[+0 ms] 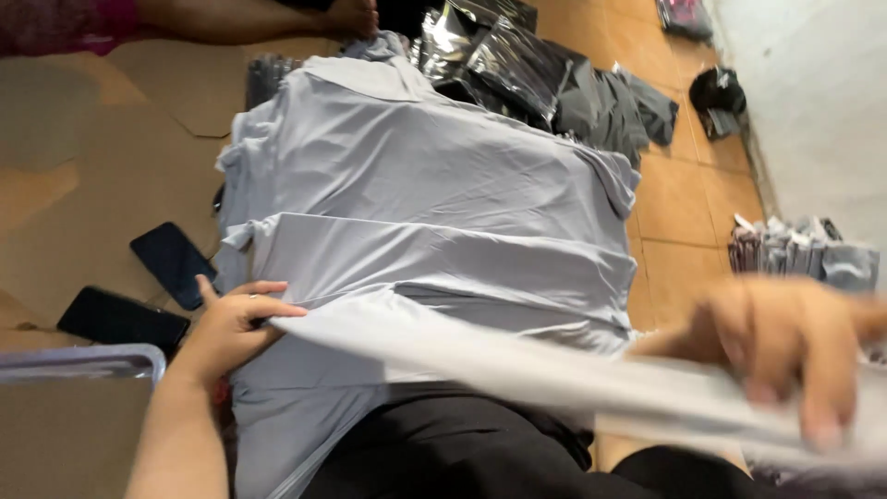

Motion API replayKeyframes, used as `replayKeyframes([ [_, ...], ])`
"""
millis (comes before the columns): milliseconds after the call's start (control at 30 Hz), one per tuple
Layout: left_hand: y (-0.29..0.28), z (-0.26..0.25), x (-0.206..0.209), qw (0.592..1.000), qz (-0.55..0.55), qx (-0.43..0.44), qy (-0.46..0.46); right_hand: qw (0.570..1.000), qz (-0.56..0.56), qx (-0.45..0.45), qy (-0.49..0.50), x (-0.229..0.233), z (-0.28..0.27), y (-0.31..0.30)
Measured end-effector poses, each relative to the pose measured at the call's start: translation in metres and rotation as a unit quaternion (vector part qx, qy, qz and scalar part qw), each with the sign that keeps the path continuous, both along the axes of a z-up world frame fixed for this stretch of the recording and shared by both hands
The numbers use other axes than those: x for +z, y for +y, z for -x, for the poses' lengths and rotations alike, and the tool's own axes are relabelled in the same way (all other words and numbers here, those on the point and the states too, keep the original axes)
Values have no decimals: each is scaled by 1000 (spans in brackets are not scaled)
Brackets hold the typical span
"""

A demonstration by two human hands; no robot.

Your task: The person folds light gray shirts on the floor using a cardboard template to guide the fold. They place the template on the shirt, fold the sides and bottom over it, then remove the template and stack the folded shirt. This process is repeated for multiple shirts.

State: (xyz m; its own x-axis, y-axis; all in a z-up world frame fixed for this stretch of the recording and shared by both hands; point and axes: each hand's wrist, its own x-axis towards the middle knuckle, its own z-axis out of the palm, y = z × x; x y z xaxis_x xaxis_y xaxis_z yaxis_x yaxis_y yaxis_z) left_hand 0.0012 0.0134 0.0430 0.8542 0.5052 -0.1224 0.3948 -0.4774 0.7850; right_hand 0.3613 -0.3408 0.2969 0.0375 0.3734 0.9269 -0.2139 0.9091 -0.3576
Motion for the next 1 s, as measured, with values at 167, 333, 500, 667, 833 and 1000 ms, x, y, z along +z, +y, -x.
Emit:
replayKeyframes([
  [167,20,-1,-12,995,-9,-32,96,972,93,-12,-218,-3,-25,-94],
  [333,19,-43,44,969,-66,-37,234,766,387,-511,56,-197,-109,-194],
  [500,-2,-79,70,933,-69,32,353,543,593,-527,274,-265,-104,-141],
  [667,-18,-68,39,901,-358,71,233,520,605,-551,246,-300,-112,-132],
  [833,-101,-124,26,884,-460,-48,-59,419,655,-622,91,-241,-95,-104],
  [1000,-136,-164,-10,837,-495,-196,-128,414,524,-744,-7,-267,-103,-105],
])
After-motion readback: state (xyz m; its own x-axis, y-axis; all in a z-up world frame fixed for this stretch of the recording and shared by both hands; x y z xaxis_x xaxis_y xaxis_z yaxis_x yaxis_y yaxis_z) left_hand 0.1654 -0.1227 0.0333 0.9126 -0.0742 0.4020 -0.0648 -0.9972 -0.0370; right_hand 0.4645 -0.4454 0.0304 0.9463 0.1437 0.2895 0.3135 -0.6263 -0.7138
